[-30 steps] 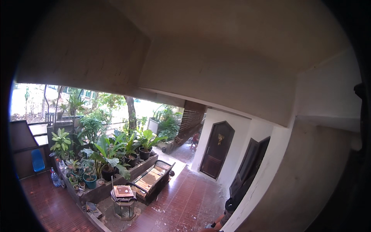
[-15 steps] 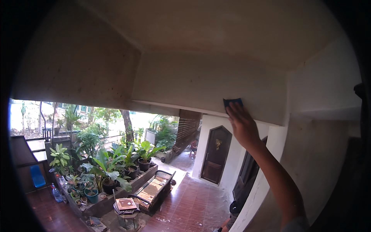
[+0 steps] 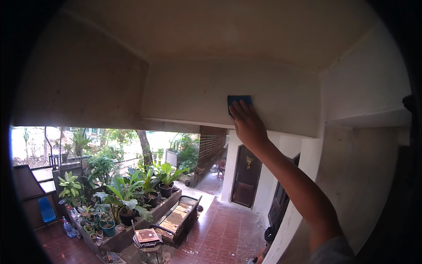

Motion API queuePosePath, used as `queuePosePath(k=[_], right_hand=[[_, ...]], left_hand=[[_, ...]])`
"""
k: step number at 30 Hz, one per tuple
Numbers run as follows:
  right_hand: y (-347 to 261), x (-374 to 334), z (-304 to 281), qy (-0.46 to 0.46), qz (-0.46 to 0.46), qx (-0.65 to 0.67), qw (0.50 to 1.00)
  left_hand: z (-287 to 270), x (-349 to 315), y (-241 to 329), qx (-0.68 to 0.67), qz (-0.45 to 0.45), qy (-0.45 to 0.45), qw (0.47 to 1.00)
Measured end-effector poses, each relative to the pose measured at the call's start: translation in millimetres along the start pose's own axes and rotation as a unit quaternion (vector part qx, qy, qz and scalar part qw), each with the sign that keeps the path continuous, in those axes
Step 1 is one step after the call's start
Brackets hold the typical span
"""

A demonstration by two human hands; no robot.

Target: The person stands on a ladder and uses a sanding block to sand the ceiling and upper wall surfaces. They repeatedly rub the block against the ceiling, occasionally pausing to adjust their grip or reposition the ladder.

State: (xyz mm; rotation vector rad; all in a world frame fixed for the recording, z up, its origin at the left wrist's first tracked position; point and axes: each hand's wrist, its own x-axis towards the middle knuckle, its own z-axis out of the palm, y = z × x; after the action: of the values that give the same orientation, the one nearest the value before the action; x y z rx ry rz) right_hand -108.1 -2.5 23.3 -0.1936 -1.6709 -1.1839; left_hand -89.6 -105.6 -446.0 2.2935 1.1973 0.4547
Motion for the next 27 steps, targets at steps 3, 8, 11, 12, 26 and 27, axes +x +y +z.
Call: queuePosePath(k=[3,8,11,12,26,27], right_hand=[[-2,-1,-1,-0.005,0.018,0.002,1.000],[-7,7,-4,-0.026,0.034,-0.006,0.999],[-9,14,-4,0.026,0.031,-0.017,0.999],[-10,14,-3,0.024,0.034,-0.008,0.999],[6,10,11,0.015,0.032,0.017,0.999],[4,15,13,0.101,0.045,0.033,0.993]], left_hand=[[1,-1,0,0.001,0.001,0.004,1.000],[2,-4,-1,-0.004,0.001,0.008,1.000],[1,-6,1,-0.007,0.003,0.008,1.000],[1,-6,2,-0.006,0.002,0.008,1.000],[15,17,-7,-0.020,0.027,0.026,0.999],[13,17,-6,-0.020,0.040,0.025,0.999]])
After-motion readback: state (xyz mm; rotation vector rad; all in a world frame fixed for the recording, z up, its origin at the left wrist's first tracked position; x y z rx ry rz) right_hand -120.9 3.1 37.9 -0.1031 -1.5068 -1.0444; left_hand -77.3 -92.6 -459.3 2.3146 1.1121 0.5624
